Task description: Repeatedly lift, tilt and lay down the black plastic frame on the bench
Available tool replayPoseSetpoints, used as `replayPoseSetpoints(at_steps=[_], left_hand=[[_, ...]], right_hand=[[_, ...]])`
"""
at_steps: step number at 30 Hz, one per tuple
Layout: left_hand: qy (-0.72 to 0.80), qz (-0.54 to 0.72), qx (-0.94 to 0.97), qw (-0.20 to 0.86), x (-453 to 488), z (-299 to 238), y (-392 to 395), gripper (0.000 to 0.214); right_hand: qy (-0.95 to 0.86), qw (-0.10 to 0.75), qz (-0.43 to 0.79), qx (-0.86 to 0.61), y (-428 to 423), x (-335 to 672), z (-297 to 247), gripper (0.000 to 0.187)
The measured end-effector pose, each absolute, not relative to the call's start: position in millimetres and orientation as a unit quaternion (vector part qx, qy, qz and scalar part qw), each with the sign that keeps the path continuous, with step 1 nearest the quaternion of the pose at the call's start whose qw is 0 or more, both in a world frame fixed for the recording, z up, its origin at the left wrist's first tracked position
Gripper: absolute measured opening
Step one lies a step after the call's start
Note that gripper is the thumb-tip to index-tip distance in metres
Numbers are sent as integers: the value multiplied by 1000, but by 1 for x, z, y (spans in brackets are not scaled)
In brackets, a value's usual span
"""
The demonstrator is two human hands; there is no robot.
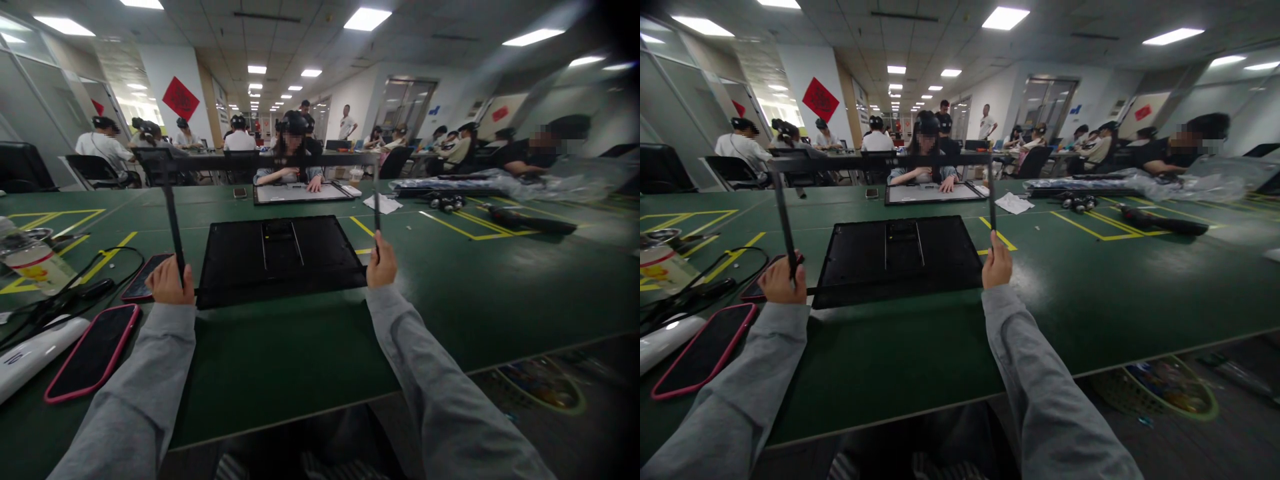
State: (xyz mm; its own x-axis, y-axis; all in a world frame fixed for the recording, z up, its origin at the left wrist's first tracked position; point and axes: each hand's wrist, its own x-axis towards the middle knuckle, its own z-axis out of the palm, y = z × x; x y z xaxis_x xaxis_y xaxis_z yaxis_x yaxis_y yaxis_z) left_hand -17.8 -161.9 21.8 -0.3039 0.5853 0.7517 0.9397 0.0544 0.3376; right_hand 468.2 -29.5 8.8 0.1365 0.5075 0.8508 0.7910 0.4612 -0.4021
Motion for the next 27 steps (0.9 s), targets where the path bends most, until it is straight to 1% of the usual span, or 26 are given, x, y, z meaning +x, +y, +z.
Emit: replayPoseSetpoints(at_steps=[3,5,7,13,16,21,27], left_hand=[[-630,-499,-530,271,-10,34,-176,52],[-609,-518,-532,279,-5,37,-182,54],[-603,-517,-545,268,-2,37,-184,55],[-613,-495,-570,233,-6,34,-178,47],[-637,-476,-564,221,-8,31,-175,46],[-656,-455,-556,231,-11,29,-177,45],[-674,-434,-571,176,-6,35,-182,48]], right_hand=[[-597,633,-185,-456,-38,466,23,55],[-581,662,-193,-432,-42,465,28,58],[-576,673,-188,-423,-44,463,30,59],[-604,634,-166,-454,-42,462,26,51],[-620,616,-154,-461,-42,461,24,51],[-621,574,-123,-519,-49,457,27,56],[-597,571,-107,-553,-53,456,27,64]])
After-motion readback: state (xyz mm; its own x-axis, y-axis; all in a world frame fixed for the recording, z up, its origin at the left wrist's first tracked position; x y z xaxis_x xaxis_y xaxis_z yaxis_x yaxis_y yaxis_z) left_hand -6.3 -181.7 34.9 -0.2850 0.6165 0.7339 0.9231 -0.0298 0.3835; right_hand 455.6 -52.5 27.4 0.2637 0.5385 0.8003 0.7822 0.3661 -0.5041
